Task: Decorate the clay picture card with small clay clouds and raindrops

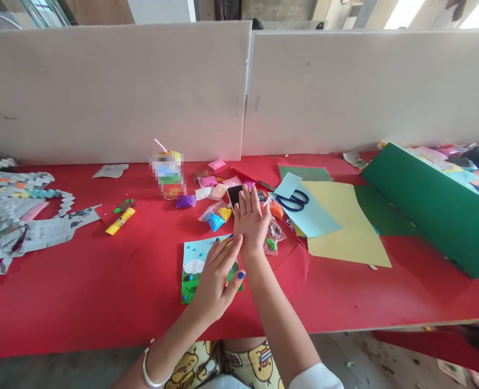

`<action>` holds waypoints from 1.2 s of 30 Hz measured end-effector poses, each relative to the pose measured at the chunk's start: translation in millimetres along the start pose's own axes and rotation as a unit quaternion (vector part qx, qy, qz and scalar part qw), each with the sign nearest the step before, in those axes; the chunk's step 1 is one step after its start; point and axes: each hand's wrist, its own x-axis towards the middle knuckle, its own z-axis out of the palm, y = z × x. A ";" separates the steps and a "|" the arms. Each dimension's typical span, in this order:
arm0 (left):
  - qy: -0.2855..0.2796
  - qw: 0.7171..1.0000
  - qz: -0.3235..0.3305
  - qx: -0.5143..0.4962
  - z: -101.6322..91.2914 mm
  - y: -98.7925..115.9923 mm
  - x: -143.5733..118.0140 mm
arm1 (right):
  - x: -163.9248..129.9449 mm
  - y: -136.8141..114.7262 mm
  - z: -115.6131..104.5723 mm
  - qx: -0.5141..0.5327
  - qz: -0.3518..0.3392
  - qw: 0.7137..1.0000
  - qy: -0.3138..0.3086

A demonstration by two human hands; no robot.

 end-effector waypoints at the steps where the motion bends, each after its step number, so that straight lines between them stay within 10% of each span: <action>1: 0.000 1.000 0.006 0.021 2.3 0.0 1.0 | -1.5 -1.4 -1.0 0.006 0.002 1.000 -0.004; 15: 0.012 0.998 -0.026 0.053 22.9 8.6 13.9 | -1.5 -7.1 -18.0 0.031 0.010 0.999 -0.010; 25: 0.010 0.997 0.017 0.078 17.8 -19.5 33.6 | 2.2 11.5 -22.7 0.235 0.121 0.964 -0.034; 31: 0.106 0.991 -0.031 0.076 -12.0 -72.3 56.1 | 3.3 14.1 -24.3 0.331 0.162 0.930 0.019; 36: 0.065 0.974 -0.201 0.076 -33.5 -134.0 74.6 | 3.0 18.3 -18.0 0.416 0.247 0.872 0.075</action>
